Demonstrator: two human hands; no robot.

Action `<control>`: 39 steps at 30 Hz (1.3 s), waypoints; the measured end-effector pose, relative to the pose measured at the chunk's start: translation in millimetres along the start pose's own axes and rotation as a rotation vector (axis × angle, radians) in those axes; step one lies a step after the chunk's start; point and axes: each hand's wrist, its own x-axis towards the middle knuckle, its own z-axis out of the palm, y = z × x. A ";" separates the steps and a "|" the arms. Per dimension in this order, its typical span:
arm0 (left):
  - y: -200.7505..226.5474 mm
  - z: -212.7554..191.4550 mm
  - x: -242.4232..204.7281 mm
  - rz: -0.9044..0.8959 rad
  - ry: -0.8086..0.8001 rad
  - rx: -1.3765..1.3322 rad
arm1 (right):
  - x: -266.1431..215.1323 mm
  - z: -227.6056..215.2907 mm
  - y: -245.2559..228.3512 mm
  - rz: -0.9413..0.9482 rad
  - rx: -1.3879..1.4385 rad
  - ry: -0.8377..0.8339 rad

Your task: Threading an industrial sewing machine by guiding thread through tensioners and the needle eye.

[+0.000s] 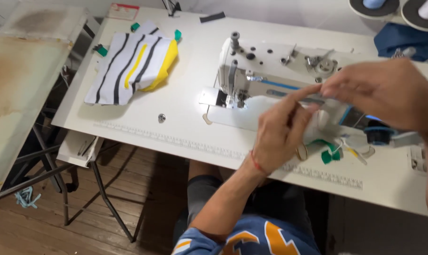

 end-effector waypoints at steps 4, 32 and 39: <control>-56.7 12.4 27.6 0.190 0.137 0.184 | -2.4 18.8 32.0 0.320 0.315 0.181; -70.3 19.3 36.2 0.431 0.269 0.668 | 20.7 25.5 86.9 0.120 -0.396 0.051; -68.2 16.0 39.7 0.435 0.276 0.640 | -15.5 10.7 19.9 -0.080 -0.755 -0.072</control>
